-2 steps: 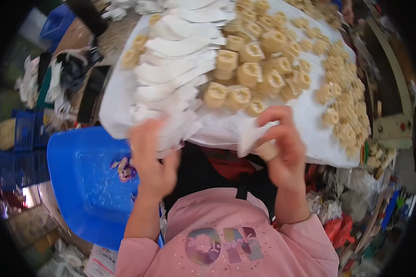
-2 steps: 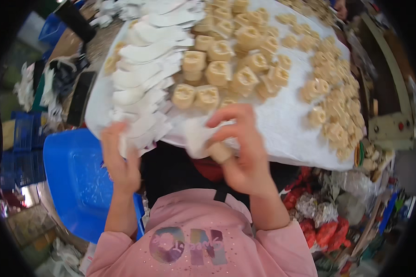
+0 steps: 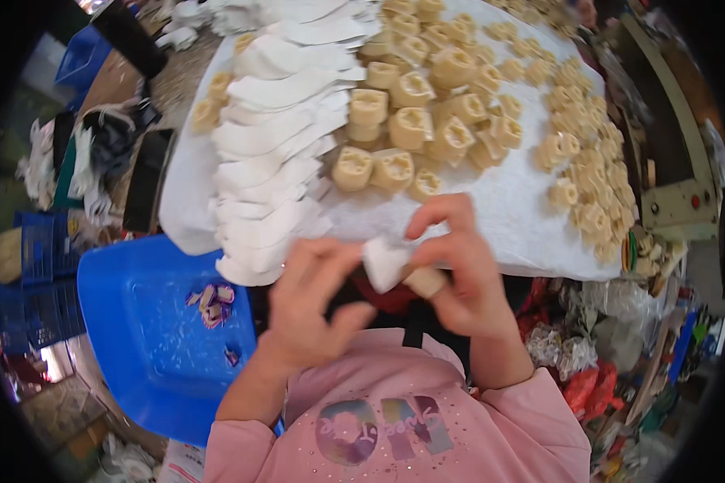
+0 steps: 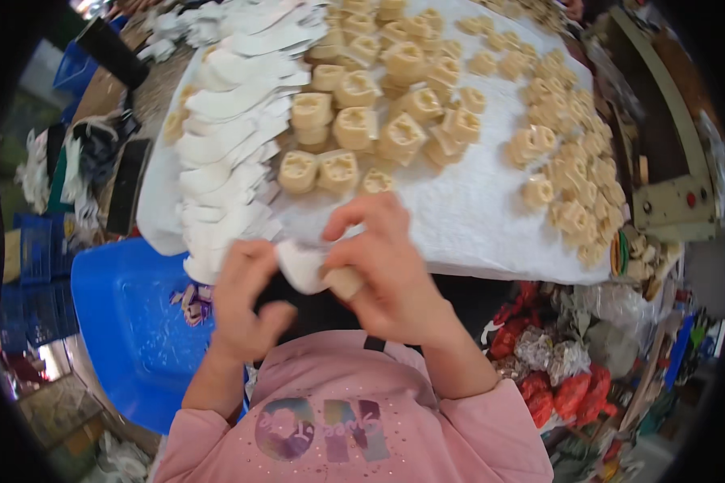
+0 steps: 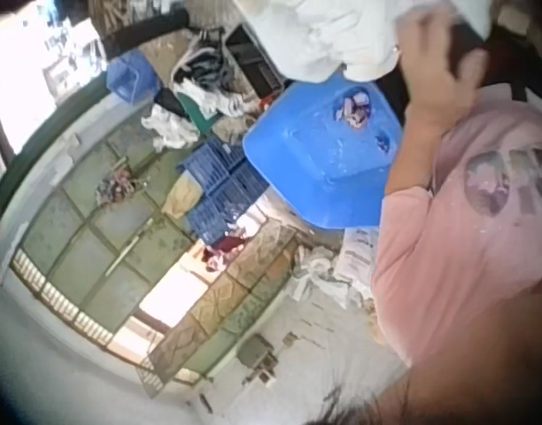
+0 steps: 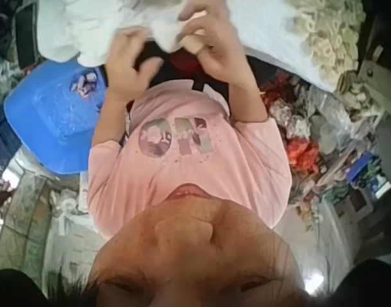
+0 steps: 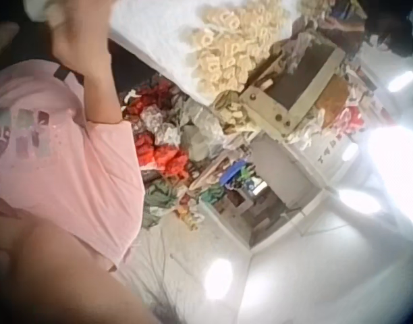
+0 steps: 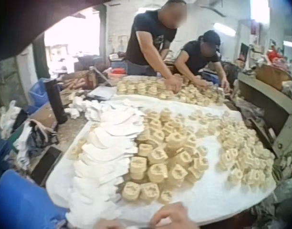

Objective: Attaching white material strips to tan shoe sole/heel components in an assembly line setting.

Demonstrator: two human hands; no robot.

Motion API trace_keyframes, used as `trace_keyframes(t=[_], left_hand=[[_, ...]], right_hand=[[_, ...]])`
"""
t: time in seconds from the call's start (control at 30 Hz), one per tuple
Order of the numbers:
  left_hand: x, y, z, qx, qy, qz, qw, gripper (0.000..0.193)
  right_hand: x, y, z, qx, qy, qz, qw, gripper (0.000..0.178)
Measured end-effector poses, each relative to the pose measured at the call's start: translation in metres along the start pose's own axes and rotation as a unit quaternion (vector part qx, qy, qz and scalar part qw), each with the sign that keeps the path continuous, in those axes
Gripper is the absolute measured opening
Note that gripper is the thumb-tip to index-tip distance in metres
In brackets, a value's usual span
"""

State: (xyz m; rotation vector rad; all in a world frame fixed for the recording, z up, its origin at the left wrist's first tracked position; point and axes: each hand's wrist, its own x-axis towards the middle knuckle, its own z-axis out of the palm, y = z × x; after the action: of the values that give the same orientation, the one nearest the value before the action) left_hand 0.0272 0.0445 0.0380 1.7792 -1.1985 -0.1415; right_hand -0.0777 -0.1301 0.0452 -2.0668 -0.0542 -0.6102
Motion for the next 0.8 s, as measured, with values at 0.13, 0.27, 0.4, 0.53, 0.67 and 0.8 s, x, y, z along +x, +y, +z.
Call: trace_keyframes(t=[0.13,0.27,0.4,0.53,0.67,0.8], left_hand=[[-0.001,-0.007,0.043,-0.130,-0.026,0.000,0.991,0.024],[-0.001,-0.012,0.054,-0.328,-0.004,-0.261,0.908,0.032],[0.009,-0.011,0.066,-0.540,0.065,-0.319,0.776,0.034],[0.011,-0.014,0.064,-0.564,0.064,-0.329,0.755,0.034],[0.013,-0.014,0.061,-0.615,0.073,-0.307,0.722,0.036],[0.013,-0.017,0.057,-0.628,0.088,-0.300,0.713,0.037]], right_hand=[[-0.010,0.017,-0.011,0.041,-0.041,0.036,0.998,0.020],[-0.012,0.058,-0.007,-0.239,0.122,0.094,0.959,0.033],[-0.009,0.073,0.012,-0.444,0.073,0.084,0.889,0.037],[-0.010,0.078,0.010,-0.410,0.107,0.079,0.902,0.035],[-0.019,0.081,0.006,-0.298,0.161,0.081,0.937,0.037],[-0.024,0.074,0.008,-0.190,0.224,0.109,0.950,0.036]])
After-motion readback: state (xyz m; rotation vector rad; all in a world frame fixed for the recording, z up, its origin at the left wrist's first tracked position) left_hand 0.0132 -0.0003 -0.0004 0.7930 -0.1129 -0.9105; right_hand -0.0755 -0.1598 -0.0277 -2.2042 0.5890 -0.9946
